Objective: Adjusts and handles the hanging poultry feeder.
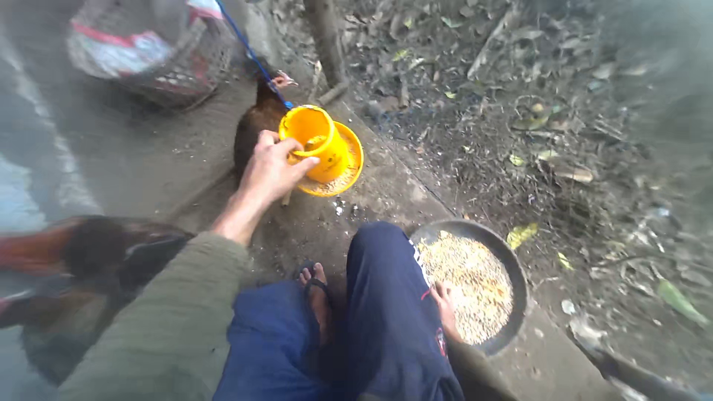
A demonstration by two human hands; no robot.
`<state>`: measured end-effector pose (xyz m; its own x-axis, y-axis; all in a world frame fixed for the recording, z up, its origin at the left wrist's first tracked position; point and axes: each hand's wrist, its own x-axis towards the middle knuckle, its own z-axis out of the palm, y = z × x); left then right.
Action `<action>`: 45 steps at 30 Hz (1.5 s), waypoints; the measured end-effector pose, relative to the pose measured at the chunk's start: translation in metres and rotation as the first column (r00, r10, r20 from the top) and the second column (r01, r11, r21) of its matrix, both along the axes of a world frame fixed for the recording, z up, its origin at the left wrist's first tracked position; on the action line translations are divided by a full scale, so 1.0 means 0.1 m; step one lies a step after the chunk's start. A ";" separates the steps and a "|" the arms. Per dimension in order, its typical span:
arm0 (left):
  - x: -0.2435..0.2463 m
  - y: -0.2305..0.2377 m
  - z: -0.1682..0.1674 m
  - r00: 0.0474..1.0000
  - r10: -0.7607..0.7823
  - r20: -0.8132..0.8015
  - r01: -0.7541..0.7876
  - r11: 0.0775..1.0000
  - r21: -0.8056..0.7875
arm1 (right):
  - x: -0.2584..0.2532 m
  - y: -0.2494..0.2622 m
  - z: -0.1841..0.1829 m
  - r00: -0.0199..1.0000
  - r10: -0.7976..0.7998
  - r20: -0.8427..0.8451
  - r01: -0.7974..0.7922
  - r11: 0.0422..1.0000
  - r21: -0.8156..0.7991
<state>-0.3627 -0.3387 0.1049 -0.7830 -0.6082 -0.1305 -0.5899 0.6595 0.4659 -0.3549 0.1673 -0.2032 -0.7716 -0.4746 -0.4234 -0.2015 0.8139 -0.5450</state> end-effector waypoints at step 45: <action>0.01 0.00 0.12 0.998 0.050 0.036 -0.054 0.990 0.132 | -1.60 -4.78 2.81 0.933 0.269 -0.240 -0.186 -0.209 -0.960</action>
